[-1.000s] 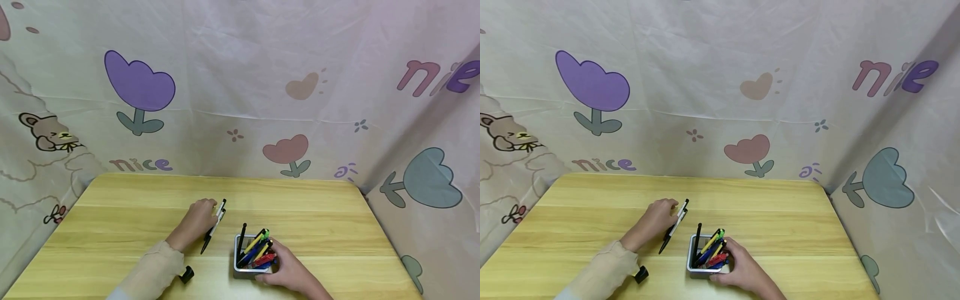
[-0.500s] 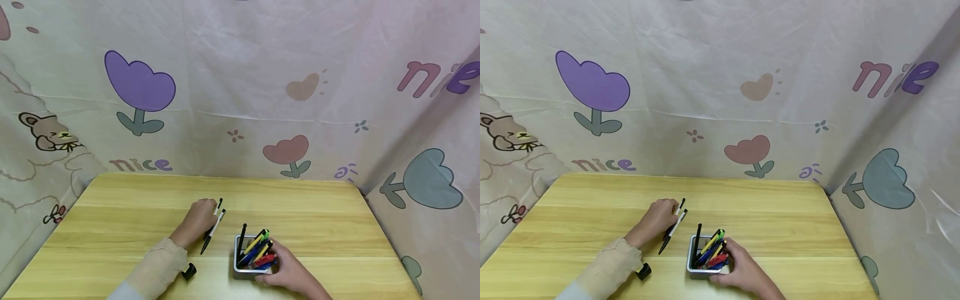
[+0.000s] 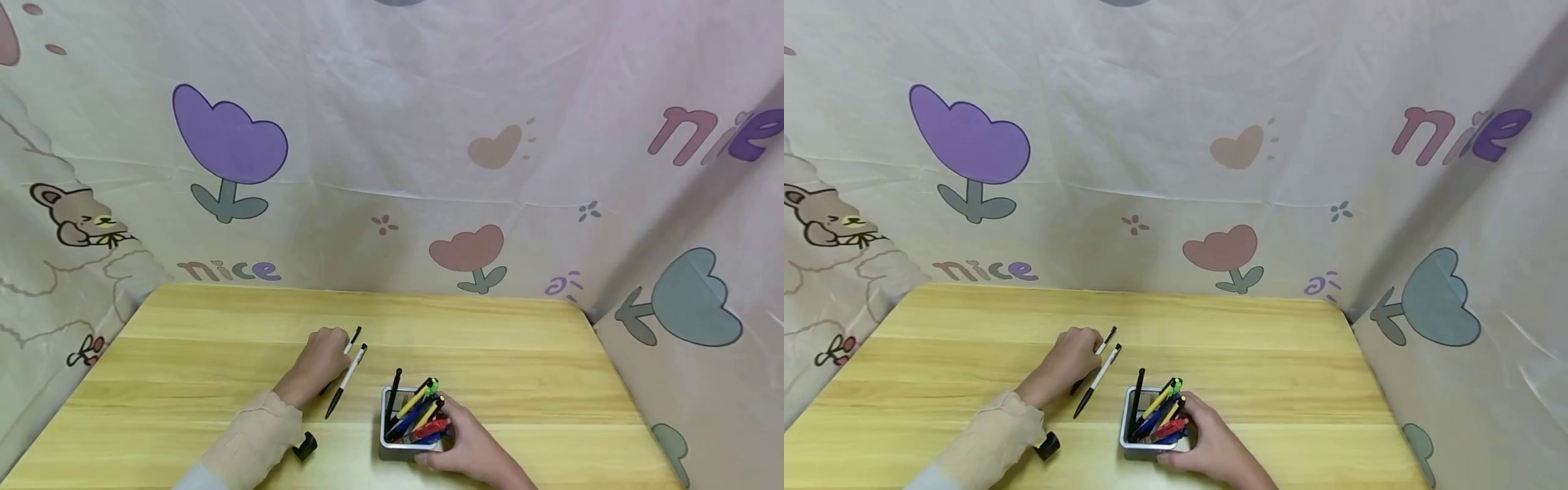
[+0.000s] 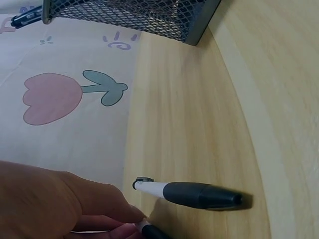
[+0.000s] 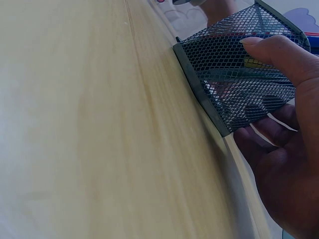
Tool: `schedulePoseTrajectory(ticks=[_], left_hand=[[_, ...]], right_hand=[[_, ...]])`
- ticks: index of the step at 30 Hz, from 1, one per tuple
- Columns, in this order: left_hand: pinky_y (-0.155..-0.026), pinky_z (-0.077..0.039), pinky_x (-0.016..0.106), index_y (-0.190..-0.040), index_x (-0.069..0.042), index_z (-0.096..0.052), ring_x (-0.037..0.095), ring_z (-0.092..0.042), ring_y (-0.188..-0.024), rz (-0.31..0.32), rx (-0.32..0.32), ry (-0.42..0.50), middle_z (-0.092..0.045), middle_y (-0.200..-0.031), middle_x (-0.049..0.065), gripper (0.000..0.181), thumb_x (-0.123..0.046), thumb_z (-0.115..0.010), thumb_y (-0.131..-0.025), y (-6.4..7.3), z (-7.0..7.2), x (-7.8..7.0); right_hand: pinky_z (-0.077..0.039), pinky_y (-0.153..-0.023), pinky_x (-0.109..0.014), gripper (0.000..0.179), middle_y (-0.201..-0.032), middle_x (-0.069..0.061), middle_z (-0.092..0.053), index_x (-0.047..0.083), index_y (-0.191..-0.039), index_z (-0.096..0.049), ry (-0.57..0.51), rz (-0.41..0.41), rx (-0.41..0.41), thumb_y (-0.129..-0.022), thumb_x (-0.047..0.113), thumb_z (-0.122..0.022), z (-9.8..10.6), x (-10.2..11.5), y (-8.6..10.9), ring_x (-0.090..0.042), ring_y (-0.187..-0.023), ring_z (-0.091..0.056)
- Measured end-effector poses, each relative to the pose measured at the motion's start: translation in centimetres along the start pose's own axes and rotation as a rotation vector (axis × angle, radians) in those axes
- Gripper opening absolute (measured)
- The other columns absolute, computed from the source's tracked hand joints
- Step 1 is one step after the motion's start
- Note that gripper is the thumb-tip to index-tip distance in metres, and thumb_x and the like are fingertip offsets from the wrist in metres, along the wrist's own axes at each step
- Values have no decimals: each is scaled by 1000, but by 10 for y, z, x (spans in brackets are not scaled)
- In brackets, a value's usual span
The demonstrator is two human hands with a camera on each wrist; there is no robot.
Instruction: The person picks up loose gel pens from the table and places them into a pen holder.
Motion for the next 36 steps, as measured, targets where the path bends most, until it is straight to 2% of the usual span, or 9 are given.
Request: schedulePoseTrajectory(ticks=[5,9,12,15,22,28,31,36], left_hand=[[-47,-32,21,-64,-8,-62,12,-36,-53,-11,-8,4,-50,-57,0,23,9,-67,-79,1,2,0],[-50,-40,22,-80,-3,-74,12,-46,-56,-20,-45,22,-67,-68,4,8,5,-72,-81,1,6,-2],[-56,-47,24,-91,-1,-78,12,-53,-60,-26,-67,40,-74,-79,7,9,0,-76,-83,2,9,-5],[-59,-51,24,-94,-2,-78,11,-56,-63,-34,-77,53,-75,-82,7,9,-3,-78,-85,4,12,-9],[-59,-50,24,-92,-4,-78,9,-56,-63,-51,-91,93,-72,-77,1,7,-4,-76,-86,10,20,-18],[-65,-55,27,-92,-6,-79,7,-58,-66,-90,-140,86,-74,-79,-1,8,-6,-77,-84,16,32,-30],[-59,-51,24,-92,-6,-79,6,-55,-61,-107,-153,106,-76,-80,-1,8,-7,-77,-84,19,38,-36],[-48,-35,19,-93,-5,-79,6,-43,-51,-128,-165,149,-77,-81,2,9,-7,-76,-86,25,46,-45]], right_hand=[[-54,-99,-20,74,-133,-2,-66,28,-145,-51,-19,11,14,-81,27,-89,-2,0,0,-9,-117,-66],[-52,-101,-19,73,-133,-1,-66,28,-144,-52,0,-10,1,-81,30,-89,0,2,1,-9,-117,-65],[-49,-103,-18,73,-133,1,-66,30,-143,-53,27,-22,-11,-80,33,-89,2,4,2,-8,-118,-64],[-50,-102,-19,71,-133,0,-66,30,-142,-54,4,-17,-1,-80,30,-89,2,5,2,-8,-119,-64],[-53,-100,-19,70,-134,-5,-65,27,-144,-53,-37,13,21,-82,25,-88,-1,4,0,-8,-118,-65],[-52,-101,-19,70,-135,-4,-64,27,-144,-53,-37,8,21,-82,26,-88,-1,2,-1,-9,-119,-64],[-52,-101,-19,70,-135,-3,-65,28,-143,-54,-34,11,16,-82,26,-88,-1,2,-1,-8,-119,-64],[-52,-101,-19,69,-135,-4,-65,29,-142,-54,-51,16,19,-82,25,-88,-2,3,-1,-8,-119,-64]])
Point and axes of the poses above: each hand's wrist, its own y-axis away from the middle knuckle, its own z-axis out of the back of the hand, x = y × z, the point moved 7 cm from there along -y, towards the middle knuckle
